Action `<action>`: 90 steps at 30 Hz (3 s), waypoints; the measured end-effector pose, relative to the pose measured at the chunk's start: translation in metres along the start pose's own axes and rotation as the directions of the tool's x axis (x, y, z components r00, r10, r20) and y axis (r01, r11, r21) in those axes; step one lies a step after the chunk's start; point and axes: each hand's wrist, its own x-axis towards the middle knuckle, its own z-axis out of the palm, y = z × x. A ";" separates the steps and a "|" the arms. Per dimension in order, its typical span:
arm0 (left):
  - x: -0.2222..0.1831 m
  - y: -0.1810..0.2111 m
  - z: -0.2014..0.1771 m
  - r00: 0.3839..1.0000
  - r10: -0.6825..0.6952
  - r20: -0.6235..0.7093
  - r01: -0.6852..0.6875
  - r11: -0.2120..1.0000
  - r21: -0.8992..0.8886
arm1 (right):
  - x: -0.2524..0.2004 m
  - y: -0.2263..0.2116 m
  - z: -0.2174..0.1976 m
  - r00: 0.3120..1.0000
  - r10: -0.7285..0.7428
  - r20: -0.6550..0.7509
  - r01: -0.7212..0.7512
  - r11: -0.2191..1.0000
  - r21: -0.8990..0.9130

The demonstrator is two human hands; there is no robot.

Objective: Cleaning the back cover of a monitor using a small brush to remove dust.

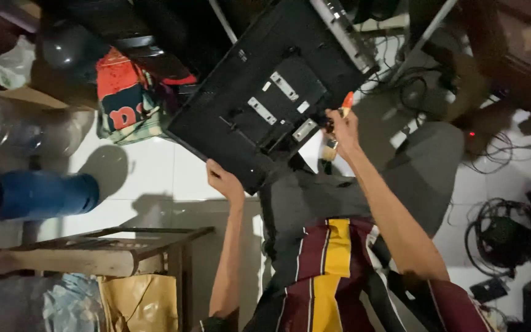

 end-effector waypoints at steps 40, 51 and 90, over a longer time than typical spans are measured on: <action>0.100 0.203 0.052 0.785 0.519 0.338 -0.527 0.846 -0.078 | 0.033 -0.133 -0.001 0.801 -0.399 0.447 0.542 0.800 -0.257; 0.096 0.189 0.065 0.871 0.406 0.275 -0.404 0.912 -0.067 | 0.014 -0.115 0.020 0.591 -0.708 0.386 0.806 0.503 -0.311; 0.125 0.231 0.040 0.795 0.500 0.343 -0.600 0.732 0.322 | -0.011 -0.063 0.006 0.663 -0.653 0.365 0.727 0.447 -0.520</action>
